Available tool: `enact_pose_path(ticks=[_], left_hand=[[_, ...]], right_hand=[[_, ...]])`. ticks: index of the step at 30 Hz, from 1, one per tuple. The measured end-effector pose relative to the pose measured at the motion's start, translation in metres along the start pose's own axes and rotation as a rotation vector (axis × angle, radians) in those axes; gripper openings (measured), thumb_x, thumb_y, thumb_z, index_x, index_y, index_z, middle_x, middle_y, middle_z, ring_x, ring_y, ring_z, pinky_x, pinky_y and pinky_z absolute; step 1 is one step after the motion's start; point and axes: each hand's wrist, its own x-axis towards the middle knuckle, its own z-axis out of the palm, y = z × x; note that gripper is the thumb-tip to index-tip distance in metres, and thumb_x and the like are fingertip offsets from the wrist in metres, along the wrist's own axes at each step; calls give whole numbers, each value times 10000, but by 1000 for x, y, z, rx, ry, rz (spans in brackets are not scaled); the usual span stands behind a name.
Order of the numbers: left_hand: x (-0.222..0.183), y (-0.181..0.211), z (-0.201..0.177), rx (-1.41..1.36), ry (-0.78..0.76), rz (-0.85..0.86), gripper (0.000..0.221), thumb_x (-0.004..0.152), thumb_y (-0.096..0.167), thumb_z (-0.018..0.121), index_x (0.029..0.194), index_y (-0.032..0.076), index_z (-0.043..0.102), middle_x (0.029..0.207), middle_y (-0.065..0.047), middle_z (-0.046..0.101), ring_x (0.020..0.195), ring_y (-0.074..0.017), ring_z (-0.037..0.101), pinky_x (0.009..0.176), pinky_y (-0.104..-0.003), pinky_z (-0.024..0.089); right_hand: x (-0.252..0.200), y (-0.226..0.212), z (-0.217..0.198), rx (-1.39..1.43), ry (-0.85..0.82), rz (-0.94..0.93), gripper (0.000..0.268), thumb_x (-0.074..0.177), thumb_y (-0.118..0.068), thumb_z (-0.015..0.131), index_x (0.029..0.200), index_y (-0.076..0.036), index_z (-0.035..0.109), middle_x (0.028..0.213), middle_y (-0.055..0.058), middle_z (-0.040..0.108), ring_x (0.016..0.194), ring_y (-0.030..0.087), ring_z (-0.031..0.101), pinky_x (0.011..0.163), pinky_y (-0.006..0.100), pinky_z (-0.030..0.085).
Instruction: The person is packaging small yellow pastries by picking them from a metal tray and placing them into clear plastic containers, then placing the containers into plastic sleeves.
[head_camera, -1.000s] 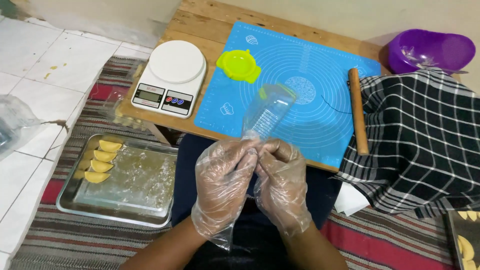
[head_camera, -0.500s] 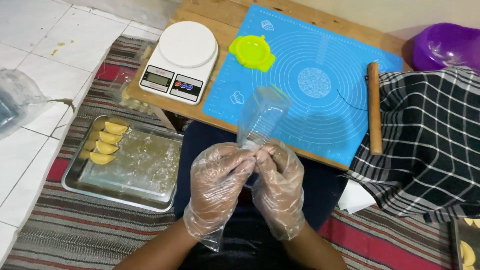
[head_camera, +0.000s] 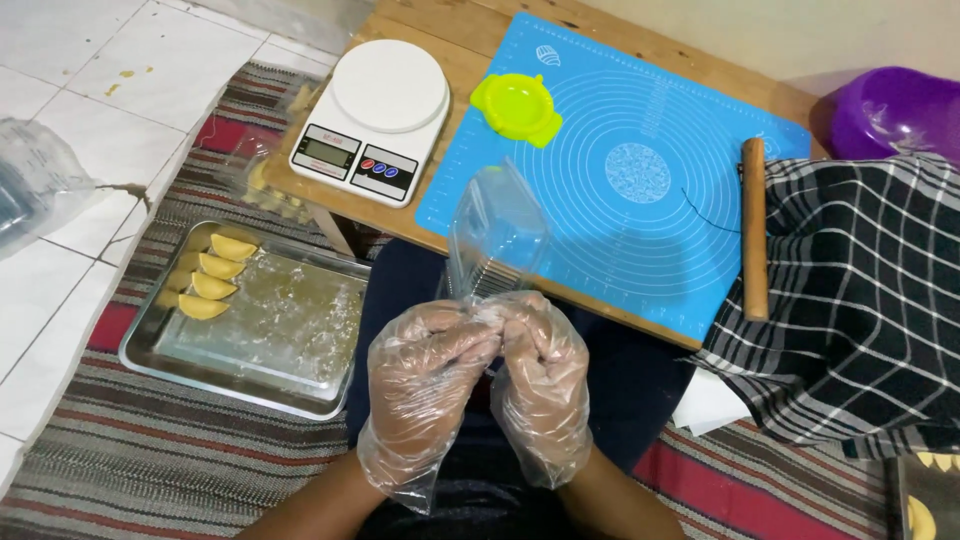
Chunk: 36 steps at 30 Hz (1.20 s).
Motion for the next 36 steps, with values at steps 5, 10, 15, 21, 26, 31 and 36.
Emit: enact_pose_path(ticks=[5, 10, 15, 21, 26, 31, 36], left_hand=[[2, 6, -6, 24, 0, -81, 92, 847, 6, 765, 931, 16, 726, 895, -96, 705, 855, -242, 720, 789, -344, 605], [-6, 5, -10, -16, 24, -127, 74, 862, 24, 747, 929, 32, 714, 908, -95, 711, 861, -237, 731, 799, -336, 618], [-11, 16, -18, -86, 43, -197, 81, 884, 73, 721, 953, 32, 725, 942, -93, 740, 900, -236, 746, 841, -341, 621], [-19, 22, -32, -77, 63, -225, 77, 896, 75, 700, 949, 22, 718, 932, -126, 736, 885, -248, 742, 793, -339, 630], [-46, 11, -35, -147, 209, -374, 140, 854, -16, 758, 980, 21, 709, 997, -130, 721, 801, -189, 733, 694, -279, 634], [-48, 4, -34, -236, 373, -453, 89, 822, -41, 763, 862, -9, 689, 744, -124, 682, 623, -161, 652, 588, -324, 578], [-43, 7, -24, -377, 507, -554, 107, 758, -96, 798, 809, -50, 717, 669, -126, 674, 594, -141, 648, 557, -321, 575]], right_hand=[[-3, 6, 1, 37, -72, 16, 265, 1053, -190, 497, 1047, -38, 713, 997, 72, 672, 926, 199, 663, 851, 347, 560], [-4, -3, 5, 36, -107, 55, 291, 1049, -225, 508, 1021, -32, 723, 976, 74, 669, 910, 194, 655, 822, 335, 555], [-12, -6, 3, 57, -137, 48, 236, 1031, -152, 526, 1049, -10, 714, 986, 91, 653, 892, 198, 632, 774, 322, 542], [-16, -15, 14, 207, -234, 60, 249, 1066, -118, 511, 1173, 23, 686, 973, 97, 589, 765, 169, 560, 707, 302, 508], [-16, -10, 30, 154, -325, 125, 316, 1066, -218, 500, 824, -55, 621, 839, 34, 518, 763, 149, 546, 767, 309, 490], [-22, 36, 44, 309, -283, 119, 215, 1007, -83, 568, 856, 33, 669, 755, 91, 524, 590, 142, 504, 561, 266, 446], [-29, 41, 44, 324, -173, 79, 102, 939, 55, 623, 862, 99, 676, 725, 126, 542, 519, 144, 490, 418, 243, 435]])
